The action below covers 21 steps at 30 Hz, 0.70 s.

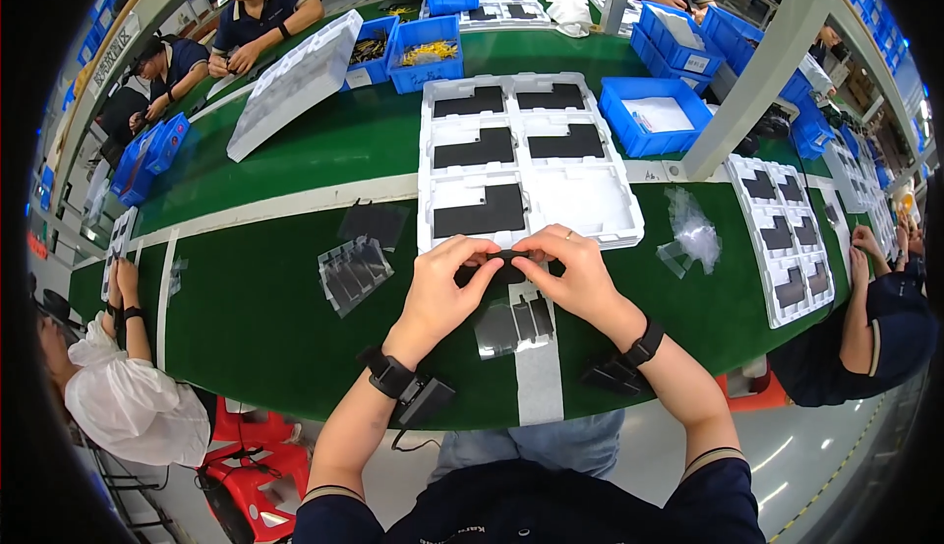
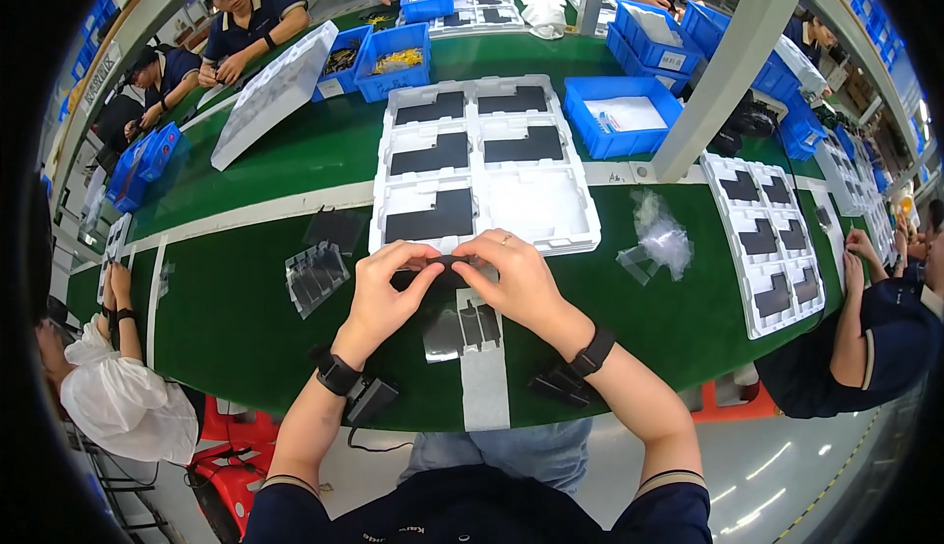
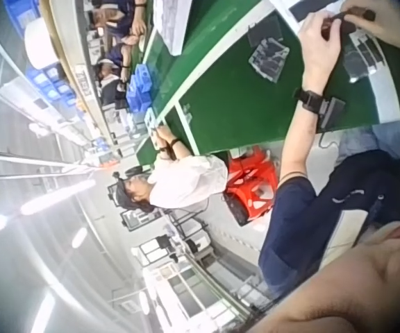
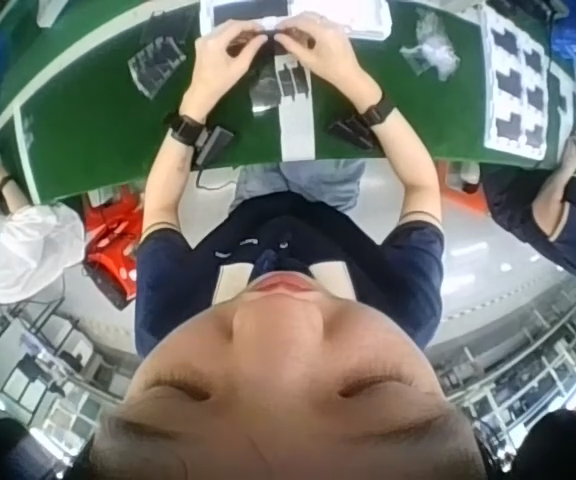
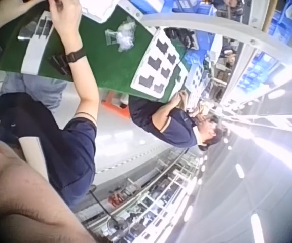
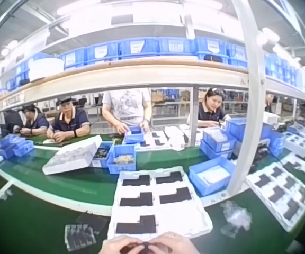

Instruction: Assembling small black plastic electronic components and placing them into a segmented tray.

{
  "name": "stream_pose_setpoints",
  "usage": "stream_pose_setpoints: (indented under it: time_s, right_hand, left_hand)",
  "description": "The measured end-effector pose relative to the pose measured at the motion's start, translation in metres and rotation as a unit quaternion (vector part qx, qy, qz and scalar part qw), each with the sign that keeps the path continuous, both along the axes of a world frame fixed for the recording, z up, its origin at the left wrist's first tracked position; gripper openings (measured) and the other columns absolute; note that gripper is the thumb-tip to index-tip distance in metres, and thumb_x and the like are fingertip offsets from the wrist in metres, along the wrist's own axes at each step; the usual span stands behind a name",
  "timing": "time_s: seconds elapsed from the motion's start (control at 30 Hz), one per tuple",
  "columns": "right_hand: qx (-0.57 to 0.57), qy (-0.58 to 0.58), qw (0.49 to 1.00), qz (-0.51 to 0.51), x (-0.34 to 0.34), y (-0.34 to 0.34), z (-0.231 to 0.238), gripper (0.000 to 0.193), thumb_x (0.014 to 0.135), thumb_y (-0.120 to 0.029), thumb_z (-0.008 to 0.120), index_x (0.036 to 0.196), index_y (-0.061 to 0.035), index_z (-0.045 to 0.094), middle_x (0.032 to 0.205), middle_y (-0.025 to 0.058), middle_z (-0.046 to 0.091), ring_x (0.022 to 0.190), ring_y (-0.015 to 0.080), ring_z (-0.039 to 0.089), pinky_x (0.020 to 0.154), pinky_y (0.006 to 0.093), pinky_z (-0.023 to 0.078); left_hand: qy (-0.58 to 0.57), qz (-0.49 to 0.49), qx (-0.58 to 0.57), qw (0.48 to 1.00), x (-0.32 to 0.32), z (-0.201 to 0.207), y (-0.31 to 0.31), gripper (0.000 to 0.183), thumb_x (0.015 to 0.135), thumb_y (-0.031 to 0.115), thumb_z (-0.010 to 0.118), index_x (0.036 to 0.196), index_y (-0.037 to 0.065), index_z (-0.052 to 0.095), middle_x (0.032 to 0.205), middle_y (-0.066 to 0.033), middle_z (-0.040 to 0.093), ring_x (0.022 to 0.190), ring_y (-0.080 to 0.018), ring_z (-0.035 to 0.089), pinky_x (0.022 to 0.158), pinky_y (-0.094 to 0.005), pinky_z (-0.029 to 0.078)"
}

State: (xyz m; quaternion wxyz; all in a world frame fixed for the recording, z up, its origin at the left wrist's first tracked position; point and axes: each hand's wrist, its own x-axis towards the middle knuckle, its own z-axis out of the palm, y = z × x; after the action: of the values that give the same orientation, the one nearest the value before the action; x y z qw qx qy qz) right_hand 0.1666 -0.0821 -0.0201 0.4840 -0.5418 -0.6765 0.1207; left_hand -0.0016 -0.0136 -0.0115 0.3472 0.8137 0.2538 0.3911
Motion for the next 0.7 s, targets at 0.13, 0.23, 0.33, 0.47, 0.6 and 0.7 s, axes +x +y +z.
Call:
stream_pose_setpoints:
  time_s: [0.13, 0.23, 0.33, 0.47, 0.6, 0.7]
  right_hand:
    - [0.0, 0.005, 1.0, -0.006, -0.0011, 0.001, -0.0037, 0.013, 0.072, -0.002, 0.068, 0.084, -0.0016, 0.064, 0.073, 0.0078, 0.06, 0.064, 0.0163, 0.058, 0.057, 0.0253, 0.046]
    - [0.009, -0.002, 1.0, -0.009, -0.0023, 0.002, -0.0043, 0.013, 0.072, -0.002, 0.068, 0.084, -0.002, 0.064, 0.073, 0.0077, 0.061, 0.064, 0.0165, 0.058, 0.057, 0.0252, 0.046]
    - [0.023, -0.004, 1.0, -0.013, -0.0003, 0.0015, -0.0029, 0.012, 0.072, -0.003, 0.069, 0.083, -0.0024, 0.065, 0.072, 0.0075, 0.061, 0.063, 0.016, 0.058, 0.056, 0.0251, 0.046]
    - [0.01, 0.011, 0.999, -0.029, 0.0032, -0.0016, -0.0019, 0.008, 0.073, -0.01, 0.069, 0.079, -0.0058, 0.065, 0.071, 0.0071, 0.062, 0.065, 0.0195, 0.058, 0.057, 0.0294, 0.047]
    - [0.013, -0.005, 1.0, -0.028, 0.0024, -0.0007, 0.0014, 0.007, 0.072, -0.005, 0.07, 0.079, -0.0026, 0.067, 0.067, 0.0064, 0.062, 0.058, 0.0137, 0.056, 0.053, 0.024, 0.045]
    - [-0.032, 0.035, 0.999, -0.021, 0.0019, -0.0013, 0.0014, 0.007, 0.073, -0.004, 0.069, 0.079, -0.0017, 0.066, 0.068, 0.007, 0.061, 0.058, 0.014, 0.056, 0.054, 0.0237, 0.045]
  left_hand:
    - [0.001, 0.008, -0.015, 1.0, 0.0007, -0.0017, 0.0001, 0.013, 0.073, -0.001, 0.067, 0.084, -0.002, 0.062, 0.077, -0.0106, 0.064, 0.07, -0.0173, 0.065, 0.066, -0.0253, 0.052]
    - [-0.003, 0.013, -0.013, 1.0, -0.0004, -0.0024, 0.0011, 0.011, 0.072, -0.001, 0.068, 0.083, -0.002, 0.063, 0.075, -0.0104, 0.064, 0.07, -0.0173, 0.065, 0.065, -0.0249, 0.052]
    - [-0.002, 0.012, -0.004, 1.0, 0.0001, -0.0022, 0.0014, 0.01, 0.073, 0.001, 0.067, 0.082, -0.001, 0.064, 0.075, -0.0102, 0.064, 0.069, -0.0182, 0.065, 0.063, -0.025, 0.051]
    - [0.005, 0.006, 0.055, 0.998, -0.0018, 0.0042, 0.0003, 0.01, 0.075, 0.005, 0.066, 0.083, 0.0, 0.064, 0.076, -0.0111, 0.064, 0.067, -0.0196, 0.064, 0.059, -0.0258, 0.05]
    - [0.015, 0.014, 0.052, 0.998, -0.0034, 0.0033, 0.0015, 0.009, 0.077, 0.006, 0.065, 0.083, 0.0, 0.065, 0.075, -0.0118, 0.064, 0.066, -0.0201, 0.064, 0.057, -0.0261, 0.05]
    - [0.014, 0.014, -0.007, 1.0, -0.0022, 0.0056, 0.0, 0.008, 0.078, 0.005, 0.064, 0.084, -0.001, 0.064, 0.075, -0.0114, 0.063, 0.065, -0.0203, 0.063, 0.057, -0.0263, 0.049]
